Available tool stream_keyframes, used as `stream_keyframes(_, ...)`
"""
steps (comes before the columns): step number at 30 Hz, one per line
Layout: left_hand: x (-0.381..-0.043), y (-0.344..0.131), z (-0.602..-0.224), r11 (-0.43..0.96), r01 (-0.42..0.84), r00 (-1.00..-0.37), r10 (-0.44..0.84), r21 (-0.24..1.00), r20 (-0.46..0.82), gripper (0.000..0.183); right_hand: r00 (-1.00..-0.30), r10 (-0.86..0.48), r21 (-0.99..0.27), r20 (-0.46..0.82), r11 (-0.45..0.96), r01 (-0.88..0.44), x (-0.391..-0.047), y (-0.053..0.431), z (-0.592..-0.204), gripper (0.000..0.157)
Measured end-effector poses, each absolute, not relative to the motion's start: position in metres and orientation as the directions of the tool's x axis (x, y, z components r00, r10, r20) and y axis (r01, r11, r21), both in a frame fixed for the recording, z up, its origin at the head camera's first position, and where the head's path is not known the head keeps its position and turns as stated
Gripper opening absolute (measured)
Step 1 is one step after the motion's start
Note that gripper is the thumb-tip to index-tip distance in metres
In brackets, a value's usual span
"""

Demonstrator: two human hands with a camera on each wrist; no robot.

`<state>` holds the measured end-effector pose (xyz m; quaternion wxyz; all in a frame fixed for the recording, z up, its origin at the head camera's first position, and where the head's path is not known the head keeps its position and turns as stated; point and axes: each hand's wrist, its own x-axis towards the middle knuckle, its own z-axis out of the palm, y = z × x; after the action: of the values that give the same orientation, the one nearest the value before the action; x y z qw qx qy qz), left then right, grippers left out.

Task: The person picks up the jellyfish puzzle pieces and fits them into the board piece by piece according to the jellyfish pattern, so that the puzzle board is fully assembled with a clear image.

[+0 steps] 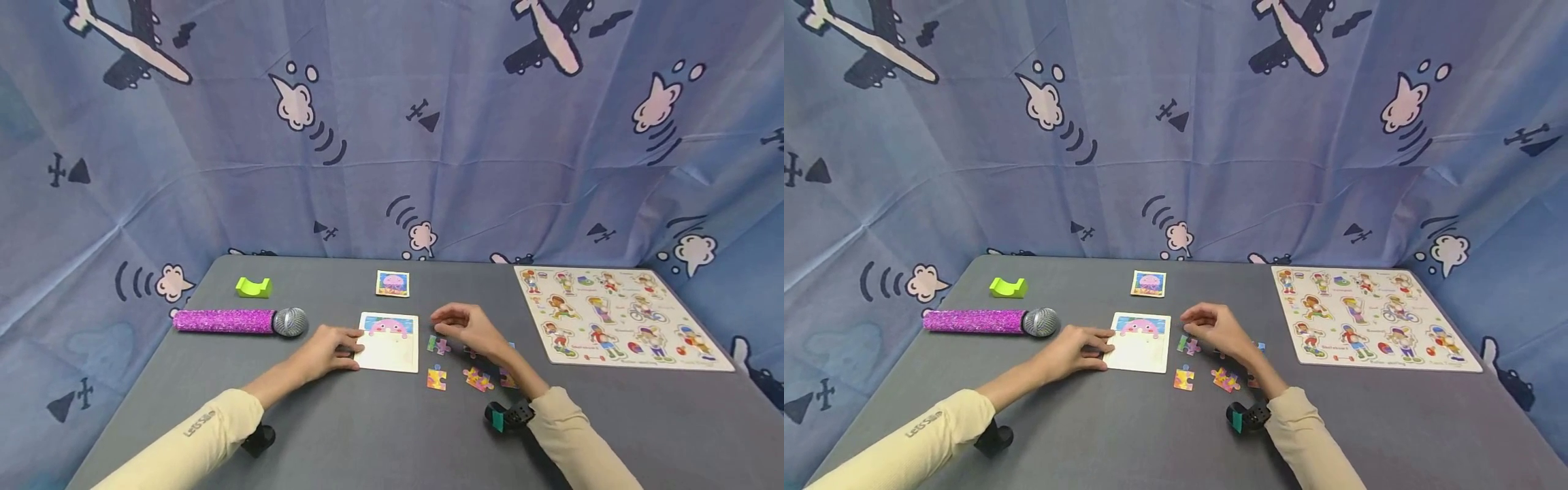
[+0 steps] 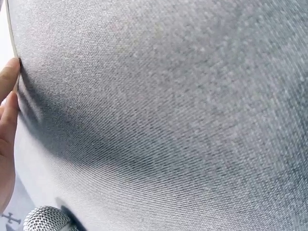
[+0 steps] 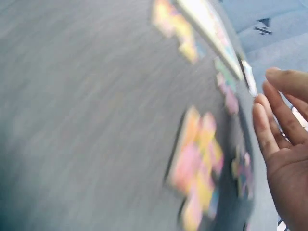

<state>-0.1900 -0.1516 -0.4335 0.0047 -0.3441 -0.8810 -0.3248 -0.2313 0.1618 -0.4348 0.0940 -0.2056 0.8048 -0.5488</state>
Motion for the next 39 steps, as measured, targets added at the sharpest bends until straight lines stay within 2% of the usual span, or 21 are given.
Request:
stream_keyframes(4,-0.188,-0.152,-0.434,0.549,0.610,-0.763,0.601,0.571,0.237,0.030,-0.892,-0.438,-0.896,0.115,0.342,-0.284,-0.225,0.172,-0.436,0.026)
stream_keyframes(10,-0.189,-0.154,-0.435,0.540,0.629,-0.754,0.601,0.560,0.267,0.027,-0.892,-0.424,-0.790,0.160,0.487,-0.373,-0.214,0.173,-0.437,0.030)
stream_keyframes(19,-0.193,-0.154,-0.432,0.539,0.637,-0.745,0.614,0.550,0.261,0.025,-0.907,-0.380,-0.692,0.182,0.606,-0.392,-0.209,0.165,-0.441,0.032)
stream_keyframes(26,-0.195,-0.153,-0.432,0.538,0.635,-0.746,0.612,0.555,0.261,0.025,-0.908,-0.365,-0.690,0.203,0.605,-0.398,-0.209,0.165,-0.440,0.025)
stream_keyframes(39,-0.193,-0.151,-0.431,0.572,0.643,-0.749,0.608,0.510,0.262,0.028,-0.921,-0.338,-0.756,0.195,0.546,-0.360,-0.210,0.165,-0.434,0.027)
